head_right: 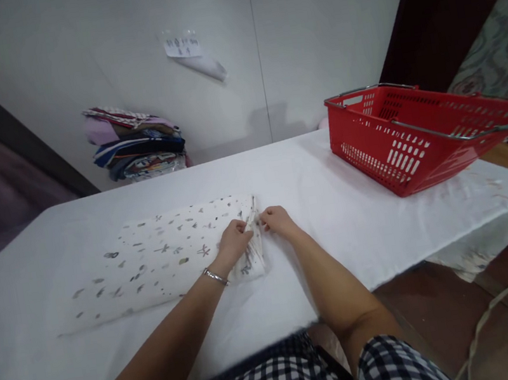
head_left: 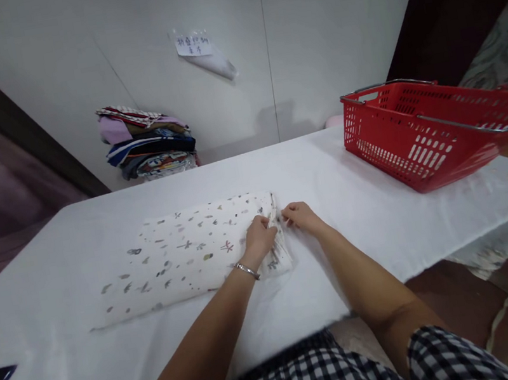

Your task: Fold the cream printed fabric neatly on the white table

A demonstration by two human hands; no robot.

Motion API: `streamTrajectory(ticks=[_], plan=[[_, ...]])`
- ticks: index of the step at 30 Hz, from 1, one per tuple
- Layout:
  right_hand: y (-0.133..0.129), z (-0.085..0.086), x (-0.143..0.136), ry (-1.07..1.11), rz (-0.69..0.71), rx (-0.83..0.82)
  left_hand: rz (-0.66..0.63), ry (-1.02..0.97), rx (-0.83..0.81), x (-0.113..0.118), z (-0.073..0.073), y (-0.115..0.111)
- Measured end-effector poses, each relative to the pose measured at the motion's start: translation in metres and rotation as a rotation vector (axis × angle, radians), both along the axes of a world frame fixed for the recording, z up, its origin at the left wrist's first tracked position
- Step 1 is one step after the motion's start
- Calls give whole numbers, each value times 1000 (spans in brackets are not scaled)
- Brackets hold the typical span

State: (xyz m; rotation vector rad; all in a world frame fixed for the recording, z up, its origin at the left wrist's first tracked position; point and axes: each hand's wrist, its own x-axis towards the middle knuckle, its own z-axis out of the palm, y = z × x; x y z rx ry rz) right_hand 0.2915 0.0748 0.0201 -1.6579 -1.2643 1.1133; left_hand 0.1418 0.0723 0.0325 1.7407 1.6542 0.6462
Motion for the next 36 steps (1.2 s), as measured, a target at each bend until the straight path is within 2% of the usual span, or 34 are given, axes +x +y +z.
streamTrajectory(ticks=[2,6,9,12,17,22,31,36], plan=[[0,-1,1,-188,12,-14,14,8,8,-2,1,2],[-4,-2,-6,-546,126,-41,10,25,37,-3,5,0],[-8,-2,-15,-668,131,-30,9,44,56,-1,8,-2],[-7,-4,-18,-677,128,5,-2,64,59,0,8,-4],[-1,-10,-13,-479,76,36,-19,70,61,1,7,-5],[0,-12,-5,-196,84,51,-26,63,66,0,9,-6],[-1,-6,-7,430,104,-113,-51,87,107,3,7,-6],[-3,-5,-9,543,127,-115,-33,58,50,3,8,-7]])
